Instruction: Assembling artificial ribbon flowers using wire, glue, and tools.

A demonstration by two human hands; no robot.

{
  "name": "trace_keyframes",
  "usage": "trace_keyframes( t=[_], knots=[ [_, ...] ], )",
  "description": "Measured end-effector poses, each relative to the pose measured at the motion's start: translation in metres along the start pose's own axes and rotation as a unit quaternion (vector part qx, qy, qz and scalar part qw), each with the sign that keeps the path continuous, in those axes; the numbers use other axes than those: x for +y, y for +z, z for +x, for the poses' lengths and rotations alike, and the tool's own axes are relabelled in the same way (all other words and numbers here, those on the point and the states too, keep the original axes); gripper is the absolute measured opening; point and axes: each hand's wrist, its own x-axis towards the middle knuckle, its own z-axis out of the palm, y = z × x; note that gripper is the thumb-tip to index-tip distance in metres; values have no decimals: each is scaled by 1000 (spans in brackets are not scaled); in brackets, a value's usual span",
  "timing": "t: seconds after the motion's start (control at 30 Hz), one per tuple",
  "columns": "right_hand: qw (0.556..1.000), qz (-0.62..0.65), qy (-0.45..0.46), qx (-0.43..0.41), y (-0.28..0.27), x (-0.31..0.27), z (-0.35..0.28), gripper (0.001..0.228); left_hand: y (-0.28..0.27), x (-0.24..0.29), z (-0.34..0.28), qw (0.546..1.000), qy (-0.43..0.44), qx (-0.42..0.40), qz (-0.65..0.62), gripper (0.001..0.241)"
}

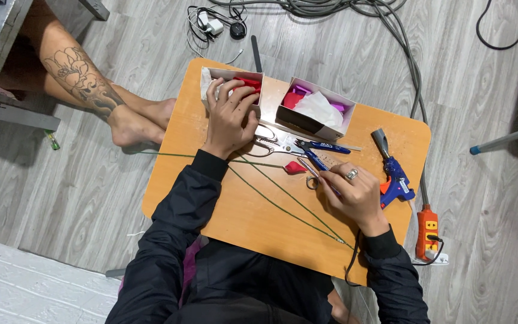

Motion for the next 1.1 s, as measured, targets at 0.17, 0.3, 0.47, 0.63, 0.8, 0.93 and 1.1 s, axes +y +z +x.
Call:
trace_keyframes(
  t=[0.17,0.3,0.47,0.63,0.8,0.93,1.1],
  knots=[
    [1000,1,0,-4,0,3,-3,12,-5,3,5,999,-13,17,-41,26],
    [1000,3,-1,-5,0,5,-4,12,-7,3,6,995,-34,72,-63,18],
    [1000,4,-3,-6,1,5,-3,12,-9,4,8,988,-70,116,-78,19],
    [1000,2,-2,-13,1,6,-5,12,-11,6,9,982,-88,122,-111,25],
    [1000,-8,-1,-19,3,9,-7,11,-12,4,9,980,-88,133,-122,23],
    [1000,-10,-3,-21,4,10,-7,10,-13,1,6,983,-84,112,-117,20],
    [1000,-5,-5,-19,4,11,-8,11,-19,-3,7,994,-66,67,-56,18]
  ],
)
